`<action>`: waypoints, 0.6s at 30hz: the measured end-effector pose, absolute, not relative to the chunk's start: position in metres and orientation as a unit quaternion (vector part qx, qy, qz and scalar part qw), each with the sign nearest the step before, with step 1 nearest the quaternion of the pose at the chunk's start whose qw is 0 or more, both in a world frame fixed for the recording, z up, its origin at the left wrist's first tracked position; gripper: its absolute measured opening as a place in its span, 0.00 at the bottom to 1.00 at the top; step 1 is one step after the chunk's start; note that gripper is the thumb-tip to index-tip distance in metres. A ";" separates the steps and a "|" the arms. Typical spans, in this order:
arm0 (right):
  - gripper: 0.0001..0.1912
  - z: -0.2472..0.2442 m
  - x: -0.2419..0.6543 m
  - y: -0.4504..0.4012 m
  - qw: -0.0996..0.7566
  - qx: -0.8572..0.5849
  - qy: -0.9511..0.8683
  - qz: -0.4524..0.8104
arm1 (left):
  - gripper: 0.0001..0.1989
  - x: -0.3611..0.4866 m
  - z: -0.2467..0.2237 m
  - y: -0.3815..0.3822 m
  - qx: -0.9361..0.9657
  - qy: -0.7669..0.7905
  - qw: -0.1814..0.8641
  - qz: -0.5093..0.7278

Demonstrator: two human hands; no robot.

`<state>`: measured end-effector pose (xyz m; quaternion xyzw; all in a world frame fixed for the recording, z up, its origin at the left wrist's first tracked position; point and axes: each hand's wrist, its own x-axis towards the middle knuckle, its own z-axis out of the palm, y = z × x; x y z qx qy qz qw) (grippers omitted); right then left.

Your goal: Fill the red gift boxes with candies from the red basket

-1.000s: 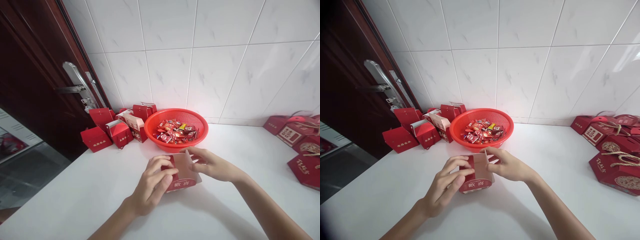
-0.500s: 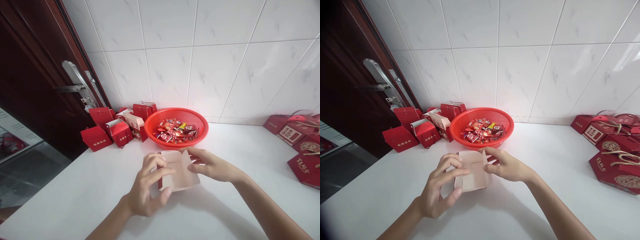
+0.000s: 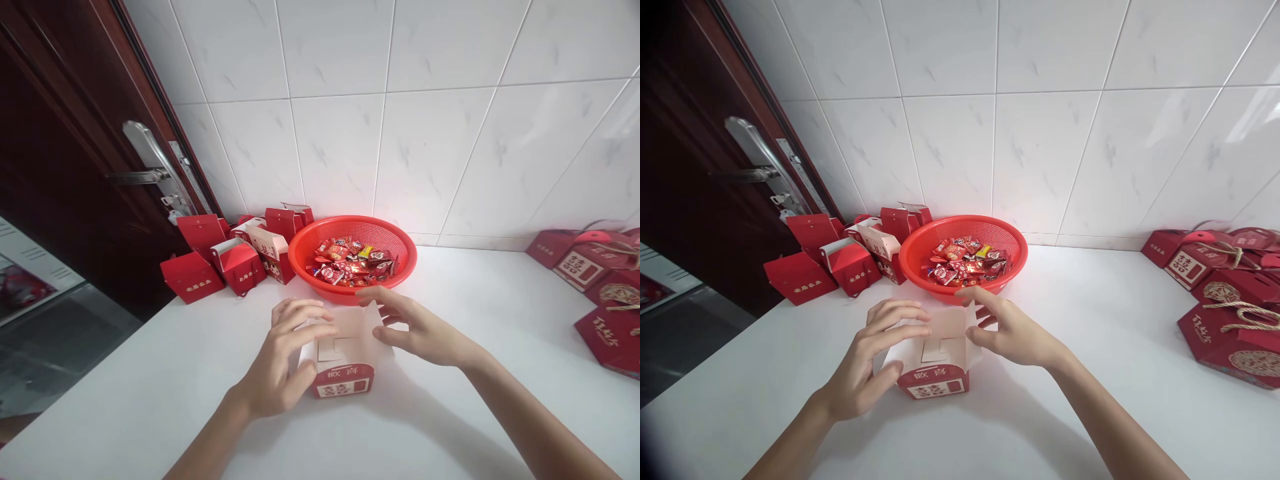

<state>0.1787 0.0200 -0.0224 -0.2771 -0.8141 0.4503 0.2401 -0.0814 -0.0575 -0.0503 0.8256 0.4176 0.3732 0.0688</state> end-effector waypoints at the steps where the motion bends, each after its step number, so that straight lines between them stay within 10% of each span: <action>1: 0.24 -0.022 0.178 0.019 0.246 -0.276 -0.818 0.441 | 0.23 -0.083 -0.050 -0.058 0.827 0.425 0.074 0.359; 9: 0.18 -0.022 0.166 0.001 0.256 -0.317 -0.829 0.384 | 0.30 -0.082 -0.047 -0.063 0.819 0.456 0.116 0.328; 18: 0.55 -0.012 0.170 -0.004 0.123 -0.374 -0.801 0.451 | 0.39 -0.086 -0.052 -0.061 0.826 0.448 0.107 0.325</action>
